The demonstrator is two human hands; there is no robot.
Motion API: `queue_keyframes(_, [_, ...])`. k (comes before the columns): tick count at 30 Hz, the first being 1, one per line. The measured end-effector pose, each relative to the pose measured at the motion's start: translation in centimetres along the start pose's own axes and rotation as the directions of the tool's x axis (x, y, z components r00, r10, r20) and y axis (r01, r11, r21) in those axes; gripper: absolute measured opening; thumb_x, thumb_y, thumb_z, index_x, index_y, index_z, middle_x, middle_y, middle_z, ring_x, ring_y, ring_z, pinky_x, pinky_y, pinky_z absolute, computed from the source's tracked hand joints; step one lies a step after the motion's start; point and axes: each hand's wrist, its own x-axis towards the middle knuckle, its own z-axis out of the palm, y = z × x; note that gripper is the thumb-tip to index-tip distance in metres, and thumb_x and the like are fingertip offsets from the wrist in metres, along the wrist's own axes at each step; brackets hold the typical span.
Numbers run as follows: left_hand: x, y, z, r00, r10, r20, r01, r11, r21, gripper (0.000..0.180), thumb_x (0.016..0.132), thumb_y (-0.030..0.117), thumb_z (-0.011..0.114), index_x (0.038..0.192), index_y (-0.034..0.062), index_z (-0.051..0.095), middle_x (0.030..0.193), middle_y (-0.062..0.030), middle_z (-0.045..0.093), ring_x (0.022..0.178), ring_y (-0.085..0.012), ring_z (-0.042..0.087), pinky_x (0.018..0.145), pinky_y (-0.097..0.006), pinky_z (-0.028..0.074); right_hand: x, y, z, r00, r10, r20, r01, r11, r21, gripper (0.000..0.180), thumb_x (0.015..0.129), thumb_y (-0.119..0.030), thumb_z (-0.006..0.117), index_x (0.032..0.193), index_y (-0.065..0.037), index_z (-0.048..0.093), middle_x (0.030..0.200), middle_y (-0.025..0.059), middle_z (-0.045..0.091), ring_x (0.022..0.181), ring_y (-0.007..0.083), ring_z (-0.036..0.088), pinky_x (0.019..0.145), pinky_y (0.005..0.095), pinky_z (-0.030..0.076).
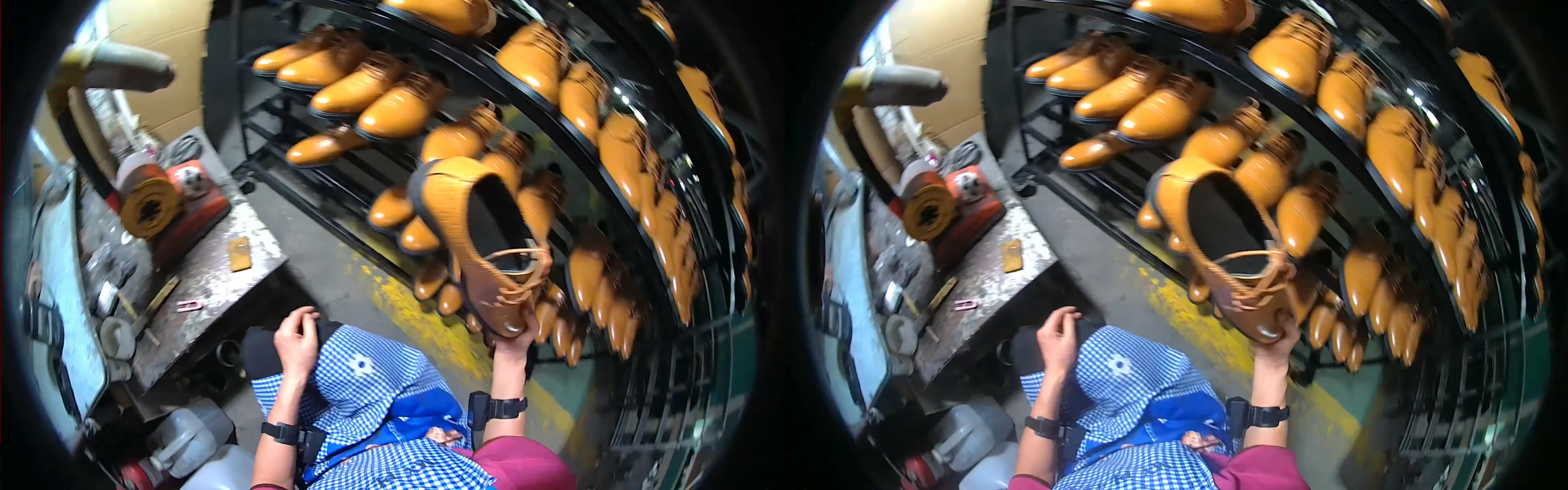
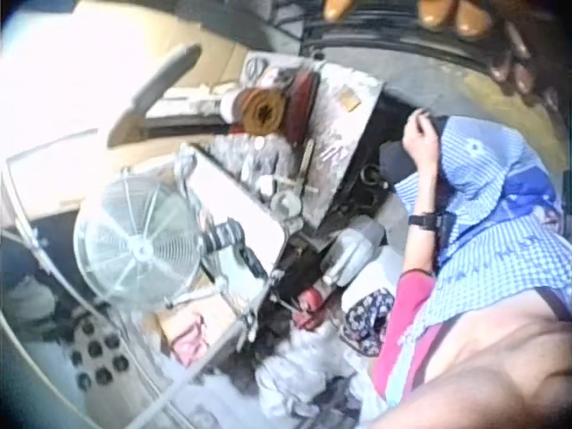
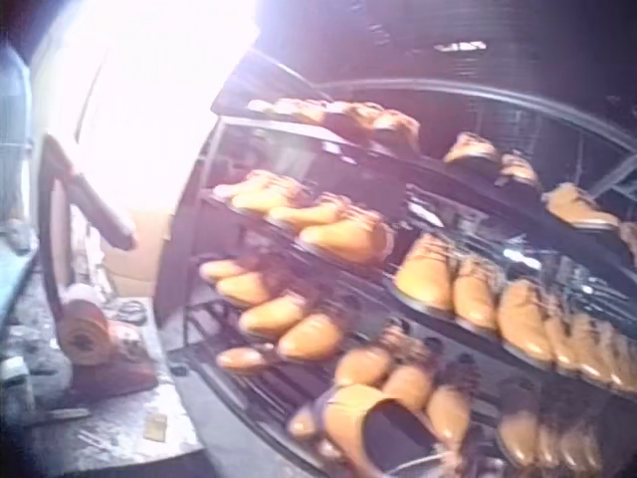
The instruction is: Moving a rack of shoes and using a heat gun to finish or inspect individual shoes.
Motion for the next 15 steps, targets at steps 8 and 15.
queue_keyframes(8, [-0.1,0.8,0.8,0.995,0.011,0.101,-0.015,0.999,0.043,0.017,0.088,0.009,0.053,0.096,-0.0002,0.065,0.084,-0.0126,0.069,0.08,-0.0196,0.067,0.072,-0.029,0.051,-5.1,-8.5,-8.4,0.871,-0.264,-0.415,0.299,0.954,0.02,0.051,0.08,-0.019,0.058,0.126,0.0,0.047,0.124,0.0135,0.053,0.114,0.0299,0.051,0.099,0.0453,0.04])
queue_keyframes(15, [-0.4,0.7,0.9,0.997,0.016,0.081,-0.022,0.997,0.068,0.018,0.089,0.01,0.052,0.098,0.0002,0.065,0.085,-0.0127,0.07,0.08,-0.0194,0.067,0.072,-0.028,0.051,1.7,-8.3,-4.2,0.723,-0.469,-0.508,0.392,0.883,-0.258,0.05,0.081,-0.022,0.061,0.126,-0.006,0.048,0.118,0.0105,0.055,0.11,0.0268,0.053,0.086,0.0421,0.048])
